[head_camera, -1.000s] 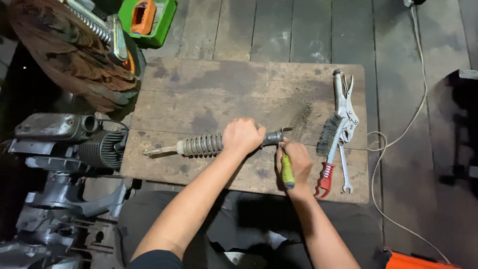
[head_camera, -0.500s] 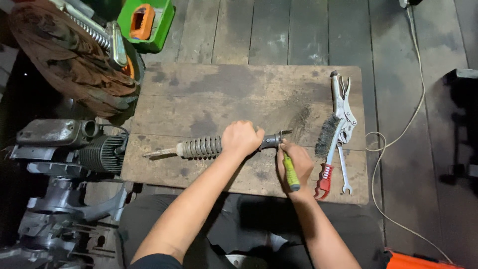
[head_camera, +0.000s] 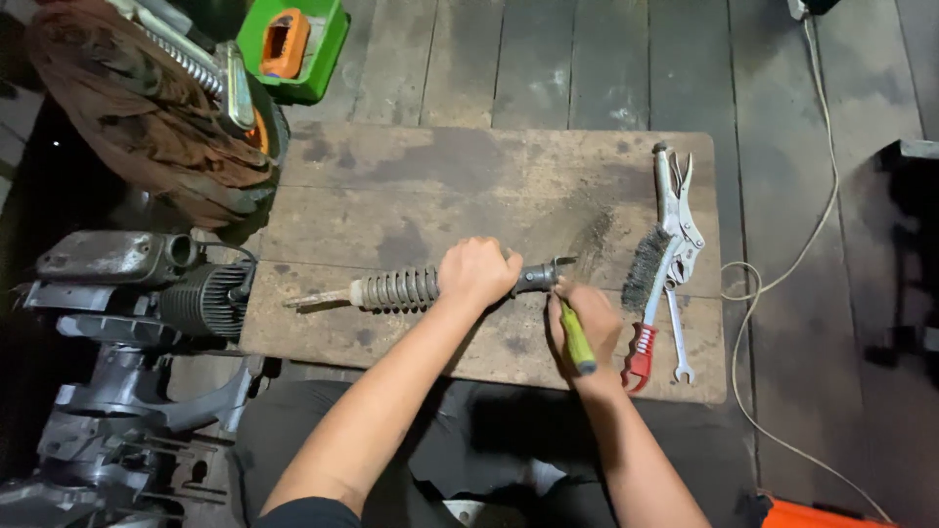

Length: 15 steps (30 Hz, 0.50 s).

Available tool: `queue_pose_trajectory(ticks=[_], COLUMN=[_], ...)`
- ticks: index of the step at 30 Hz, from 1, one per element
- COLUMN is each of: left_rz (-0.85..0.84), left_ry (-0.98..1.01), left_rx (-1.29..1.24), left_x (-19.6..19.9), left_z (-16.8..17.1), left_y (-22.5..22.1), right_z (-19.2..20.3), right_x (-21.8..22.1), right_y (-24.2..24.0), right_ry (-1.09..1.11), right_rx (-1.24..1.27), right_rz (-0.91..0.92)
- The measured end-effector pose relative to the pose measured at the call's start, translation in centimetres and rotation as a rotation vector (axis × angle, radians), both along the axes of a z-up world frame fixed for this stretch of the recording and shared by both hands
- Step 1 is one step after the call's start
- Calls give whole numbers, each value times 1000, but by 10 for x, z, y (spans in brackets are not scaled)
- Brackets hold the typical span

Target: Cleaning a motorcycle shock absorber using a wire brush and a small pick tool

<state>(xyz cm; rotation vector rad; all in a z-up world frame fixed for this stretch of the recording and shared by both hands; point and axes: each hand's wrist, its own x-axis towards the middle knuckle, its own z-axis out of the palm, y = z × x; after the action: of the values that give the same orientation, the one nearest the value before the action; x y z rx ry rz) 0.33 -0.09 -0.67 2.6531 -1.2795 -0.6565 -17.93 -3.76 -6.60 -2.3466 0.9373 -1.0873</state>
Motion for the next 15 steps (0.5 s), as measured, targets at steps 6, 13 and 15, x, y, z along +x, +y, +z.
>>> queue_pose_trajectory(ticks=[6, 13, 15], left_rz=[7, -16, -13], left_ry=[-10, -13, 28], left_rx=[12, 66, 74], left_x=[-1, -4, -9], left_z=[8, 23, 39], left_y=[-2, -5, -1], right_z=[-2, -18, -21], right_x=[7, 8, 7], right_y=[-3, -7, -8], right_ry=[-177, -148, -179], right_rx=[48, -36, 52], right_rz=[-8, -49, -34])
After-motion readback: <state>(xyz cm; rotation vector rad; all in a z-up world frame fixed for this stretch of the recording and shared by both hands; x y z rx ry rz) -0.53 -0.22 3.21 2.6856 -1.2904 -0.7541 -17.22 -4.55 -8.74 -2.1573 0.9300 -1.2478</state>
